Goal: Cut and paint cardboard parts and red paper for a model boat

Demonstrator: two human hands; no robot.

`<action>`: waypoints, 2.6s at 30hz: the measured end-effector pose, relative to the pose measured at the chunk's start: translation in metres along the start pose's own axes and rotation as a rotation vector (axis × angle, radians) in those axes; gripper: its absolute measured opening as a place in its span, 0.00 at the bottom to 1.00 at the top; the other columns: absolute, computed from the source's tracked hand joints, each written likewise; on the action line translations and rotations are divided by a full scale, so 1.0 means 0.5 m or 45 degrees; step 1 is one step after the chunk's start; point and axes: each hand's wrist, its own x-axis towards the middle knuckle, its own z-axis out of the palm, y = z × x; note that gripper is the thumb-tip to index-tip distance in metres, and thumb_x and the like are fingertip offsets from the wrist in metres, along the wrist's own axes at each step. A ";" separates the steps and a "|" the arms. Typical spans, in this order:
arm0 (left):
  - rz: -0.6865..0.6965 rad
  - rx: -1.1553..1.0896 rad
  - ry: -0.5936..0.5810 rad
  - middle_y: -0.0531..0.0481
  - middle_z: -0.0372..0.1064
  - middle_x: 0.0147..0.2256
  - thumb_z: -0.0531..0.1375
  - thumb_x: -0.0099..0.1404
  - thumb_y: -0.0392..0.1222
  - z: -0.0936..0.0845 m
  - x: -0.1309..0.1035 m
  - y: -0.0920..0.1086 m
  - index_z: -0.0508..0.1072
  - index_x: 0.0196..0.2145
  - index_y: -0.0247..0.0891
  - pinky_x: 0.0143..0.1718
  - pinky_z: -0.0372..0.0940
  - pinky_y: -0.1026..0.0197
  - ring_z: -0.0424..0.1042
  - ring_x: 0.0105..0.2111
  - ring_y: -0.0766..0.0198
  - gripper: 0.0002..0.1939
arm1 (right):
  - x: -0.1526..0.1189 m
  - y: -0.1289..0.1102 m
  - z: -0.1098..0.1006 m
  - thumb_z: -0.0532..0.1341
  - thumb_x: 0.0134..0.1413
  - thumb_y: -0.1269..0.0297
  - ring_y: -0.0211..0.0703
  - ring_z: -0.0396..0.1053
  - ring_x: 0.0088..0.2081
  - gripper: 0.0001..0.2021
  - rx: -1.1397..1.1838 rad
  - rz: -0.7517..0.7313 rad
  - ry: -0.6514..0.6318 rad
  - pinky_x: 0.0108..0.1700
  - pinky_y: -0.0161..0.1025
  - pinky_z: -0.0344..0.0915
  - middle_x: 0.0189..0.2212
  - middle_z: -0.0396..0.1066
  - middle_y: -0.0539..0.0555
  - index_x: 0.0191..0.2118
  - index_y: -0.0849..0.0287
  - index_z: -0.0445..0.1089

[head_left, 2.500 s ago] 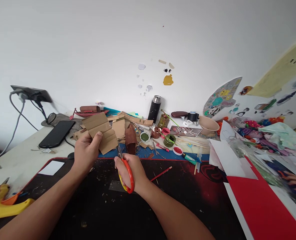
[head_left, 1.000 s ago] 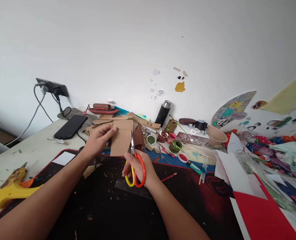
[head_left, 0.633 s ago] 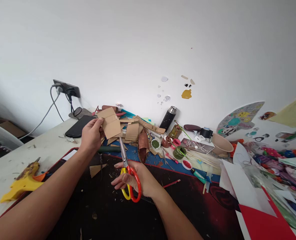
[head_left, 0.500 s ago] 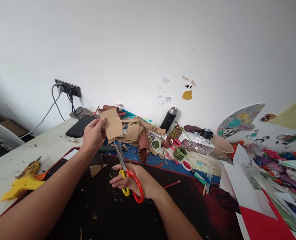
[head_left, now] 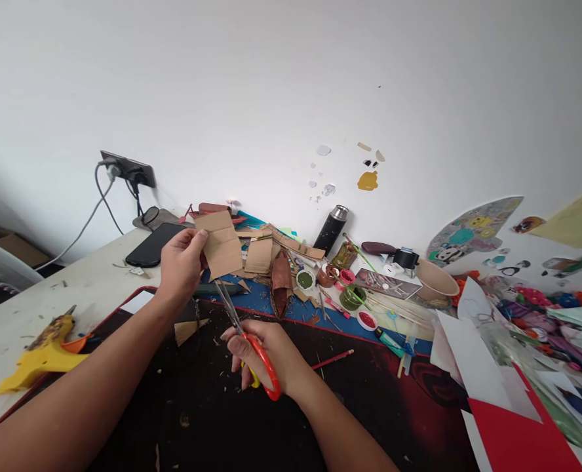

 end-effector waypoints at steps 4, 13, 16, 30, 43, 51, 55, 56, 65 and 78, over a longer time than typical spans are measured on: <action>0.050 0.089 -0.049 0.60 0.58 0.18 0.68 0.63 0.49 0.003 -0.011 0.010 0.69 0.27 0.43 0.15 0.51 0.65 0.56 0.15 0.69 0.14 | -0.001 -0.003 0.004 0.69 0.57 0.29 0.33 0.68 0.18 0.34 -0.010 -0.001 0.032 0.20 0.30 0.61 0.26 0.71 0.46 0.44 0.60 0.74; 0.043 0.170 -0.195 0.60 0.57 0.16 0.68 0.63 0.49 0.013 -0.037 0.018 0.70 0.25 0.42 0.15 0.50 0.66 0.55 0.14 0.69 0.15 | 0.002 0.006 0.005 0.66 0.59 0.27 0.34 0.68 0.18 0.35 -0.032 -0.010 0.088 0.20 0.31 0.62 0.26 0.71 0.46 0.47 0.61 0.75; 0.092 0.240 -0.242 0.60 0.58 0.16 0.68 0.62 0.49 0.017 -0.048 0.027 0.69 0.24 0.42 0.15 0.54 0.66 0.57 0.14 0.69 0.15 | 0.004 0.006 0.004 0.66 0.60 0.28 0.34 0.68 0.17 0.35 -0.042 -0.005 0.104 0.21 0.31 0.62 0.25 0.70 0.46 0.47 0.61 0.75; 0.069 0.256 -0.299 0.60 0.57 0.17 0.68 0.63 0.51 0.017 -0.053 0.021 0.67 0.24 0.43 0.15 0.54 0.65 0.58 0.15 0.69 0.17 | 0.005 0.007 0.006 0.66 0.62 0.29 0.35 0.68 0.17 0.33 -0.047 0.021 0.123 0.21 0.31 0.62 0.23 0.68 0.44 0.47 0.60 0.75; 0.114 0.265 -0.339 0.59 0.56 0.17 0.68 0.63 0.51 0.022 -0.062 0.033 0.66 0.23 0.43 0.16 0.52 0.65 0.57 0.16 0.68 0.18 | 0.007 0.024 0.005 0.68 0.64 0.36 0.35 0.65 0.16 0.25 -0.087 0.013 0.191 0.19 0.31 0.59 0.18 0.64 0.42 0.41 0.57 0.74; 0.106 0.241 -0.356 0.59 0.57 0.18 0.68 0.64 0.51 0.018 -0.054 0.016 0.66 0.24 0.43 0.18 0.52 0.65 0.57 0.17 0.68 0.18 | 0.007 0.022 0.008 0.67 0.67 0.38 0.35 0.62 0.15 0.23 -0.149 -0.013 0.219 0.18 0.31 0.56 0.16 0.61 0.41 0.39 0.56 0.72; 0.119 0.234 -0.350 0.59 0.57 0.19 0.67 0.64 0.51 0.018 -0.053 0.015 0.66 0.24 0.43 0.19 0.53 0.64 0.57 0.18 0.68 0.18 | 0.005 0.014 0.009 0.66 0.67 0.37 0.34 0.61 0.15 0.25 -0.191 -0.031 0.232 0.20 0.32 0.54 0.16 0.60 0.42 0.35 0.55 0.69; 0.123 0.241 -0.347 0.59 0.57 0.18 0.67 0.64 0.51 0.019 -0.053 0.016 0.66 0.24 0.43 0.19 0.53 0.64 0.57 0.18 0.68 0.18 | 0.005 0.013 0.008 0.66 0.67 0.36 0.35 0.60 0.16 0.25 -0.208 -0.030 0.238 0.20 0.33 0.54 0.16 0.60 0.42 0.34 0.55 0.68; 0.116 0.245 -0.347 0.59 0.56 0.18 0.68 0.63 0.51 0.020 -0.054 0.018 0.66 0.23 0.43 0.19 0.51 0.64 0.55 0.18 0.67 0.18 | 0.003 0.011 0.014 0.66 0.65 0.35 0.37 0.62 0.20 0.27 -0.342 -0.011 0.329 0.24 0.35 0.54 0.18 0.60 0.45 0.32 0.55 0.67; 0.080 0.198 -0.394 0.58 0.57 0.19 0.67 0.67 0.50 0.008 -0.044 -0.005 0.68 0.24 0.43 0.20 0.51 0.63 0.56 0.19 0.67 0.18 | 0.000 0.004 0.006 0.69 0.58 0.30 0.40 0.74 0.23 0.31 -0.082 0.103 0.164 0.28 0.33 0.69 0.23 0.73 0.48 0.42 0.59 0.74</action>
